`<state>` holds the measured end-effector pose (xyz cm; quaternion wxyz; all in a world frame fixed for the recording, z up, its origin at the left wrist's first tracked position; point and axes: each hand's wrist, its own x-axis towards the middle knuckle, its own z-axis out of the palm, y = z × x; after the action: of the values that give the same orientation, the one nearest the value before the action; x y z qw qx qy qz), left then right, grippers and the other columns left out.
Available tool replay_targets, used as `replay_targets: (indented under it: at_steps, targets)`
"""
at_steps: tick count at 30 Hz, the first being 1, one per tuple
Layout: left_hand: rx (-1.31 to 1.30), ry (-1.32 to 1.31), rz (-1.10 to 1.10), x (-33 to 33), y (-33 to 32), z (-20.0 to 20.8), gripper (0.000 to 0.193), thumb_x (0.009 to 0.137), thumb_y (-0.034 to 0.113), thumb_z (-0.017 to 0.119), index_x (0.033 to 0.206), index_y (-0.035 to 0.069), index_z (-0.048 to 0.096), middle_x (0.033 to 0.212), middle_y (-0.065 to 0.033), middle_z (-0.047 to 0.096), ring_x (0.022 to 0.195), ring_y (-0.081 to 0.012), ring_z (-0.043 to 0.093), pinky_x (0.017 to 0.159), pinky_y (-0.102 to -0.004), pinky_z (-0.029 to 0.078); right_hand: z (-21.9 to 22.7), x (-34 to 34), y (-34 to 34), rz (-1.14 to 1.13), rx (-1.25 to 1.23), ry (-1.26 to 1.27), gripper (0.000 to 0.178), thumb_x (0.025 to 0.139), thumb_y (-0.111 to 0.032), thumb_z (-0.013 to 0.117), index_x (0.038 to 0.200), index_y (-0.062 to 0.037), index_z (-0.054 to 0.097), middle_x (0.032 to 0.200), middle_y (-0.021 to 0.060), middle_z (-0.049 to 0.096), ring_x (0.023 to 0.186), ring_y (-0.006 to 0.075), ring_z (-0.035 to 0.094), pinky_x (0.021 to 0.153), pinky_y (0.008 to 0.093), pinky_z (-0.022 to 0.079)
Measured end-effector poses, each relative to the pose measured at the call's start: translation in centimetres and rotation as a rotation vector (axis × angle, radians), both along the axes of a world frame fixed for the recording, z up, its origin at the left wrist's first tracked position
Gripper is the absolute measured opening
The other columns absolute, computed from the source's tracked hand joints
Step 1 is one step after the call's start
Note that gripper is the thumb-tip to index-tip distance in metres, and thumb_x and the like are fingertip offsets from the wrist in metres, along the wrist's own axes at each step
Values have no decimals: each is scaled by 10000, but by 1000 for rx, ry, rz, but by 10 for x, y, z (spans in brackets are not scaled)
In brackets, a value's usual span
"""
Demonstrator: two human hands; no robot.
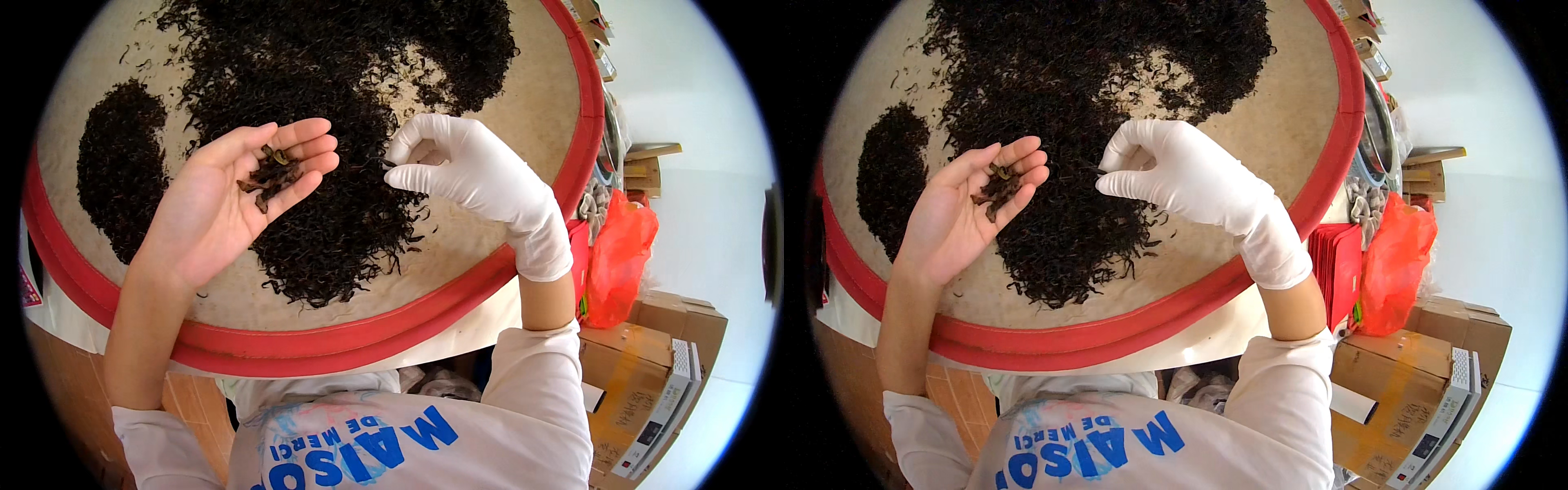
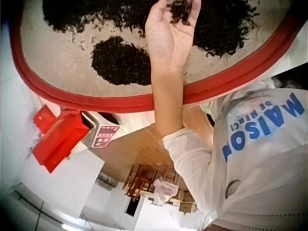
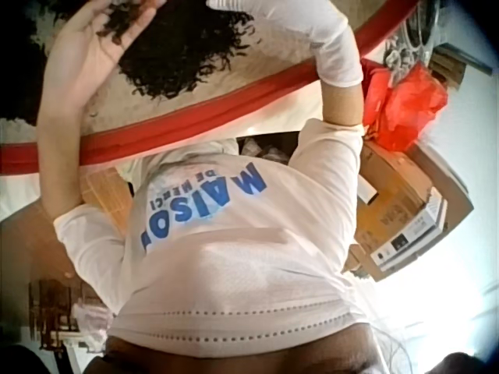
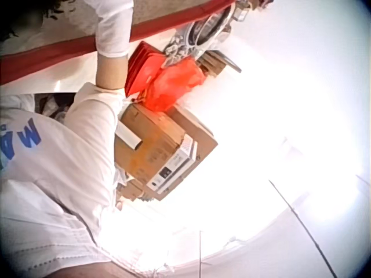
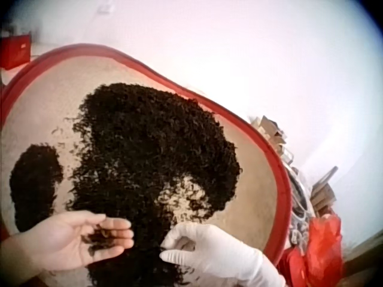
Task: The person sorts dark, dried tea leaves on a large, round, flat tray with a red rim. They use their gloved right hand to pick up small amounts of leaves and transfer them to their bare left hand, repeating this action throughout the video.
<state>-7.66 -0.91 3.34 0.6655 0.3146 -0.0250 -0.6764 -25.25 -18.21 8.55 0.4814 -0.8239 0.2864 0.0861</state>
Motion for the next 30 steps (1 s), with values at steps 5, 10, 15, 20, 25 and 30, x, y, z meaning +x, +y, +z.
replay_targets:
  at_steps: [5, 10, 15, 20, 25, 30]
  targets:
    - [-3, -9, -6, 0, 0, 0, 388, 1004, 193, 373, 1261, -77, 484, 1140, -152, 583, 1049, -220, 613, 906, -297, 544, -1, 1, -2, 8, 139, -105, 178, 866, -161, 689, 961, -23, 629, 875, 20, 651, 824, 93, 605, 755, 243, 498]
    - [10, -39, 6, -1, -1, 1, 385, 1000, 197, 388, 1251, -75, 496, 1141, -146, 584, 1045, -214, 614, 907, -286, 539, 3, 1, 0, -26, 372, -174, 181, 922, -163, 615, 1004, -1, 622, 949, 56, 669, 833, 125, 623, 776, 259, 502]
    - [32, -36, 3, -1, -2, 1, 380, 996, 200, 404, 1244, -69, 509, 1138, -136, 587, 1043, -209, 614, 904, -276, 534, 0, -1, -4, 8, 474, -194, 193, 937, -157, 585, 1040, 3, 618, 986, 87, 678, 866, 153, 643, 776, 273, 510]
    - [40, -43, -1, -3, -2, 1, 382, 995, 196, 404, 1246, -74, 502, 1134, -144, 586, 1045, -213, 613, 899, -281, 540, 1, -2, -4, 11, 568, -163, 199, 943, -195, 577, 1024, -22, 631, 953, 66, 674, 822, 136, 640, 748, 246, 489]
    - [50, -38, -21, -5, -4, 1, 385, 997, 192, 394, 1250, -81, 492, 1127, -157, 582, 1042, -214, 614, 888, -280, 552, -2, 0, 0, -50, 502, -146, 155, 903, -184, 642, 949, -36, 626, 903, 65, 684, 797, 131, 646, 719, 239, 491]
    - [48, -69, -4, -6, -3, 0, 389, 999, 196, 387, 1248, -84, 491, 1131, -157, 580, 1041, -217, 616, 886, -279, 554, 1, 3, 2, -69, 455, -99, 164, 854, -170, 704, 912, -38, 627, 849, 52, 684, 766, 124, 646, 674, 229, 492]
